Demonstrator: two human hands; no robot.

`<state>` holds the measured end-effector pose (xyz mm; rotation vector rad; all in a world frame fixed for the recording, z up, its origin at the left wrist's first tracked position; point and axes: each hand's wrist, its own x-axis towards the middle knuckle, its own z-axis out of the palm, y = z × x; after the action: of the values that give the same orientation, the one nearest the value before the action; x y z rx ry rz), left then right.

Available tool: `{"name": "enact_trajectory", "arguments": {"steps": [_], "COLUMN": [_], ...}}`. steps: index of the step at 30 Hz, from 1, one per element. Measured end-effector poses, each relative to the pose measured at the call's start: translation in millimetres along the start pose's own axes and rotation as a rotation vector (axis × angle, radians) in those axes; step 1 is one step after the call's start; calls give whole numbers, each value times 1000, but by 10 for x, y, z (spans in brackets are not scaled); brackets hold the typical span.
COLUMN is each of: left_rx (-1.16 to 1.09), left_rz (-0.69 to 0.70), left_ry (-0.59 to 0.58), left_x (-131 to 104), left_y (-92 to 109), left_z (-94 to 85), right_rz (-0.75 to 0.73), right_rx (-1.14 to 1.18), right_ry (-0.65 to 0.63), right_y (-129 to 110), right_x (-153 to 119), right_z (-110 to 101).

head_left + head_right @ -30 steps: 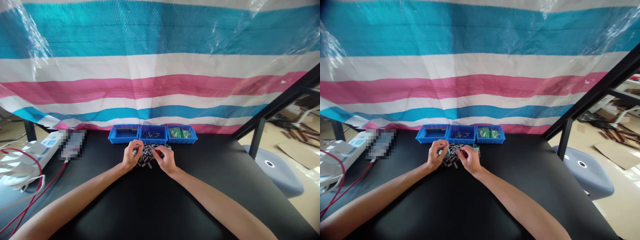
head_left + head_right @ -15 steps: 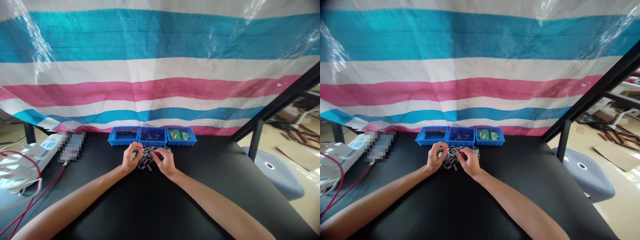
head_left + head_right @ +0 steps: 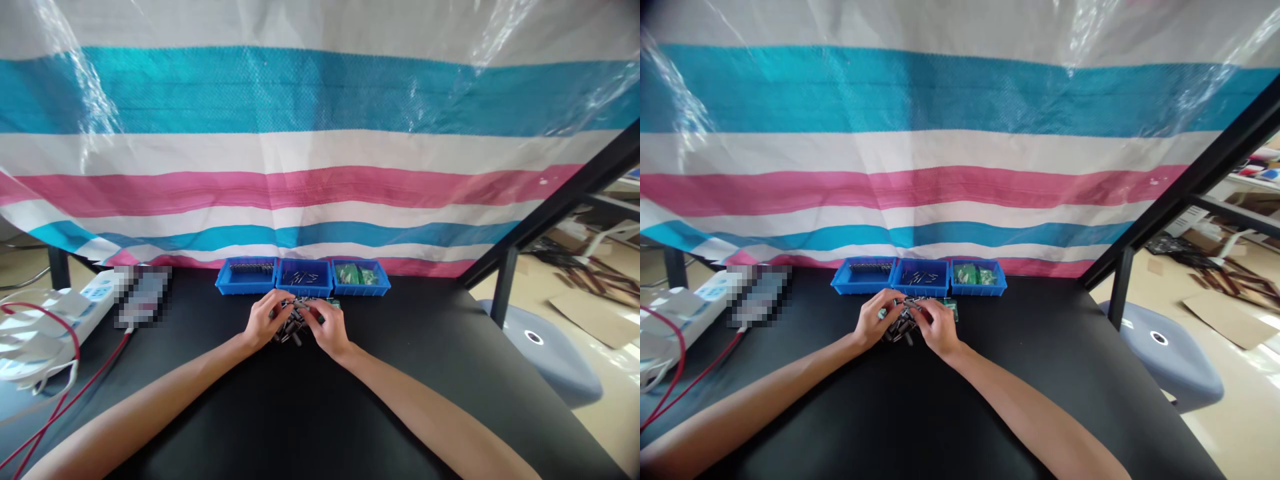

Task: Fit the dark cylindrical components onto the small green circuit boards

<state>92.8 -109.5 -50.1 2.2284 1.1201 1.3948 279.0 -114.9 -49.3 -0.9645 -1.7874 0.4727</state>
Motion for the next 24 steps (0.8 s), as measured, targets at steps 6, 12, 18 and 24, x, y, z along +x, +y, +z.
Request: {"name": "enact_trajectory", "arguments": {"steps": [6,12,18,24], "left_rx": [17,9,-68,-19], "left_rz": [42,29,-113,-79], "left_ry": [-14,-4,13,27], "left_x": [25,11,-55,-65], "left_y": [-29,16,25,-24], "left_z": [18,8,3,-5], "right_rz": [3,-31,-14,-7], "right_rx": [8,56,46,47], "right_ry": [-29,-30,-46,-38], "right_y": [15,46,20,20], "right_x": [-5,-10,10,4], "right_z": [-4,21,8,2]}}
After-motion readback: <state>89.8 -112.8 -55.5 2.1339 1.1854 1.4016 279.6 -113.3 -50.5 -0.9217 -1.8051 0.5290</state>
